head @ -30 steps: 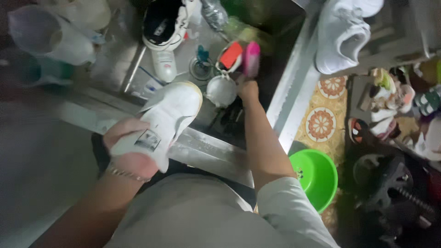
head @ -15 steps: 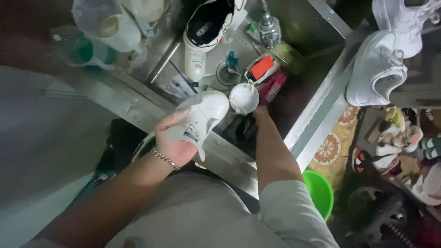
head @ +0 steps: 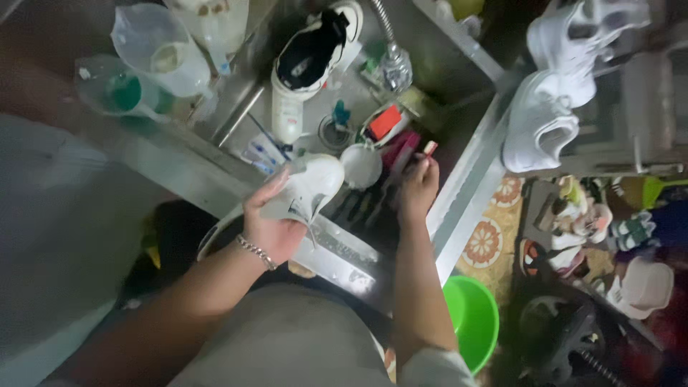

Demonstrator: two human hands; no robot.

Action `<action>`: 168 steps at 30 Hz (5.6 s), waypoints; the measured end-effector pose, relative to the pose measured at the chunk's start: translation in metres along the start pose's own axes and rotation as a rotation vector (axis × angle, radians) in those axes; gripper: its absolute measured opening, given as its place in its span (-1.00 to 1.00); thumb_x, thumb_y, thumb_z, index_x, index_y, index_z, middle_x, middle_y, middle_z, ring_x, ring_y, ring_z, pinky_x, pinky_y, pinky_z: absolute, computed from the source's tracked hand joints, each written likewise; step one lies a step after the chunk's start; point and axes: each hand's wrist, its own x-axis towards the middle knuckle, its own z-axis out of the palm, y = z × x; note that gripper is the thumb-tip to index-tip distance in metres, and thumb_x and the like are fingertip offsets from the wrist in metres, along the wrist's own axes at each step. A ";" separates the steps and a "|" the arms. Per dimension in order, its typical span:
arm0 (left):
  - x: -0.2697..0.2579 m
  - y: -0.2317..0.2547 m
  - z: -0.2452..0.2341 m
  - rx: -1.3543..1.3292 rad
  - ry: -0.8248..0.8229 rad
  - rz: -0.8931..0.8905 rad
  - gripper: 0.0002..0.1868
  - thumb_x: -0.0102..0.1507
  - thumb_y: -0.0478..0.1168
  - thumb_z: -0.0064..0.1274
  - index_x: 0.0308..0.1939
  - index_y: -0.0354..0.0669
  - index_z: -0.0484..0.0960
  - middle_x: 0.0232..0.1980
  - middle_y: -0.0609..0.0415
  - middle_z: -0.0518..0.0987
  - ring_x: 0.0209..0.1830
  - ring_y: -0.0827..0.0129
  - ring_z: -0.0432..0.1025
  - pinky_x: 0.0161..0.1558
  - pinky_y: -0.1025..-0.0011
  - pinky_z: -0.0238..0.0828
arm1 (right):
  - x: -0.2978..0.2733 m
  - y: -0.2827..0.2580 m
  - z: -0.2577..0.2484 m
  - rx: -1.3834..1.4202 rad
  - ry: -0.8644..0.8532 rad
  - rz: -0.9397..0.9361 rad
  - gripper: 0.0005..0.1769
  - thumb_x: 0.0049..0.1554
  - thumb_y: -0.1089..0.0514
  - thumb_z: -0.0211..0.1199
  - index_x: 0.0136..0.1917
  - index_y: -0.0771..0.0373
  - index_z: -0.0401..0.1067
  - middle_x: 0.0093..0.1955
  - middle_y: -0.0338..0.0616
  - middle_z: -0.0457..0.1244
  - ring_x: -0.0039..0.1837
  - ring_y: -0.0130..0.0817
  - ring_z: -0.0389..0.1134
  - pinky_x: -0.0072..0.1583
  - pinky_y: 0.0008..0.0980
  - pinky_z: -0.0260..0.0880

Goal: The person cleans a white shoe using a brush and a small tool at a sink, scrubbing the sole and the sides before wiping a specific area on the side.

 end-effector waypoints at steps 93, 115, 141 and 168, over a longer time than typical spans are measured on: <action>0.001 -0.008 0.016 -0.061 0.109 -0.213 -0.17 0.55 0.35 0.18 0.61 -0.28 0.69 0.73 -0.34 0.67 0.83 -0.28 0.46 0.95 -0.28 0.10 | -0.172 -0.159 -0.084 -0.230 -0.429 -0.735 -0.93 0.47 0.15 0.60 0.08 0.06 0.85 -0.11 -0.08 0.63 -0.13 0.04 0.70 -0.10 -0.17 0.61; -0.011 -0.005 0.048 0.123 0.188 -0.253 0.24 0.34 0.59 0.18 0.93 -0.05 0.38 0.80 -0.10 0.58 0.76 -0.04 0.48 0.85 -0.15 0.33 | -0.138 -0.161 -0.081 -0.222 -0.459 -0.876 -0.92 0.42 0.20 0.67 0.02 0.15 0.82 -0.05 -0.06 0.65 -0.08 0.11 0.71 -0.08 -0.07 0.64; 0.023 -0.006 0.016 0.139 0.029 -0.396 0.17 0.28 0.67 0.22 0.67 -0.13 0.72 0.64 -0.23 0.75 0.69 -0.12 0.62 0.79 -0.09 0.48 | -0.046 -0.172 -0.052 -0.052 -0.696 -1.112 -0.81 0.52 0.07 0.58 0.03 0.09 0.72 -0.21 -0.18 0.51 -0.29 -0.12 0.43 -0.13 -0.18 0.38; 0.006 -0.010 0.036 0.287 0.220 -0.147 -0.16 0.30 0.49 0.41 0.25 -0.21 0.90 0.17 -0.18 0.94 0.22 -0.04 0.87 0.46 -0.02 0.83 | -0.123 -0.114 -0.075 -0.020 -0.410 -0.681 -0.84 0.56 0.19 0.46 0.14 0.24 0.79 -0.36 0.11 0.42 -0.38 0.00 0.36 -0.18 -0.06 0.34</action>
